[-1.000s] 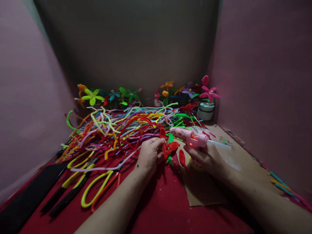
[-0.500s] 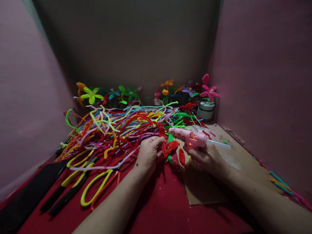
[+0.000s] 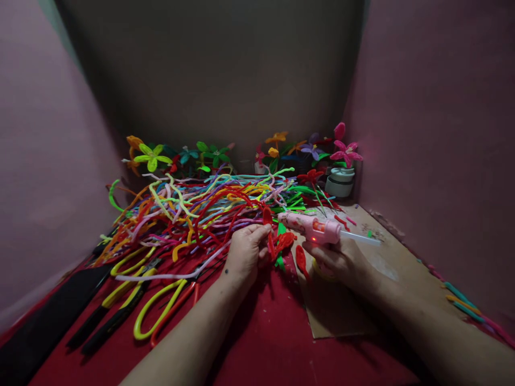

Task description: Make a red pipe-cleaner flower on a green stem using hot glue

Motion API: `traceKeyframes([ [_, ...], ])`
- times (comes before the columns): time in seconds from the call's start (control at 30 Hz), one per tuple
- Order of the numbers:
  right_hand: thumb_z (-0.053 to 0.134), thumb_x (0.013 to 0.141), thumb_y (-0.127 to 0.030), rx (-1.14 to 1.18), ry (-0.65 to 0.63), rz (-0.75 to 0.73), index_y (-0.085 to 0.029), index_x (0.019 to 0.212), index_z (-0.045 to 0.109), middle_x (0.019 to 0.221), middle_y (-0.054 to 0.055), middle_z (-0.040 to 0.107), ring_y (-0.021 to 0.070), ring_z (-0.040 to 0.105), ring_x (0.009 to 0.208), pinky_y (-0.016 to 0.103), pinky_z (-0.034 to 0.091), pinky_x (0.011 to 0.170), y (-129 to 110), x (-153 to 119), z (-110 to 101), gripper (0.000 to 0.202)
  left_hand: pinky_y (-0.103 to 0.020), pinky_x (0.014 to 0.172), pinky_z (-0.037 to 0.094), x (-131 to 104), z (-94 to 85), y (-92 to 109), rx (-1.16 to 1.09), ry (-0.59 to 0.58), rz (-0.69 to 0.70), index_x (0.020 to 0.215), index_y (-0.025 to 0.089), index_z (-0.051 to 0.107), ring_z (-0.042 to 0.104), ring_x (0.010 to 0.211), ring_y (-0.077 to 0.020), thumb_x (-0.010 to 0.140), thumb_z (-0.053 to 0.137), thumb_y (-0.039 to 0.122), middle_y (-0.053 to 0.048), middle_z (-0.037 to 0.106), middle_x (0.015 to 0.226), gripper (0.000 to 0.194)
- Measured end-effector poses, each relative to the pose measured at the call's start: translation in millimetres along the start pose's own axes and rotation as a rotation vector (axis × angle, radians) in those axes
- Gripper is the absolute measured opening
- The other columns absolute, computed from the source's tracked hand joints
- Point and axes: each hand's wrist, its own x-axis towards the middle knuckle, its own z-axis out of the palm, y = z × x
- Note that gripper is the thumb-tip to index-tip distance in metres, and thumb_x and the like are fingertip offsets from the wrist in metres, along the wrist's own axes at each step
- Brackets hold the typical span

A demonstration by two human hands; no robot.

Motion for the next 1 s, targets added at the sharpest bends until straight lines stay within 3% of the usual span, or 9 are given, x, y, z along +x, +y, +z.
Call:
traceKeyframes([
  [0.2,0.048,0.083,-0.020,-0.031,-0.035,0.021,-0.024,0.125,0.052,0.129,0.004,0.054,0.0200,0.048,0.121,0.038,0.036,0.105,0.7,-1.4,-1.4,0.043,-0.017,0.031,0.015,1.1,-1.0,-0.6,0.000,0.010,0.003,0.055,0.016,0.047,0.024,0.031,-0.0024,0.060,0.070,0.033,0.010,0.029,0.039,0.030],
  [0.47,0.046,0.081,-0.022,-0.114,0.023,0.055,-0.024,0.124,0.053,0.123,0.004,0.058,0.0272,0.053,0.115,0.046,0.040,0.101,-3.7,-1.4,-0.4,0.043,-0.018,0.031,0.016,0.6,-1.2,-1.0,0.015,-0.010,0.001,0.056,0.017,0.046,0.024,0.031,-0.0030,0.065,0.067,0.031,0.009,0.030,0.040,0.027],
  [0.77,0.047,0.083,-0.017,-0.052,-0.001,0.034,-0.022,0.125,0.052,0.132,0.004,0.050,0.0212,0.044,0.124,0.037,0.031,0.108,-0.5,-1.4,-1.0,0.043,-0.018,0.031,0.016,0.7,-1.8,-2.0,0.023,-0.035,0.016,0.054,0.018,0.041,0.023,0.030,-0.0033,0.068,0.065,0.030,0.009,0.029,0.039,0.030],
  [1.0,0.048,0.084,-0.015,-0.008,-0.022,0.004,-0.023,0.126,0.050,0.131,0.003,0.052,0.0188,0.045,0.123,0.034,0.034,0.107,2.6,-1.1,-0.9,0.044,-0.017,0.031,0.015,0.7,-0.8,-0.9,0.020,-0.002,0.014,0.054,0.017,0.041,0.024,0.030,-0.0027,0.064,0.067,0.031,0.009,0.030,0.039,0.031],
])
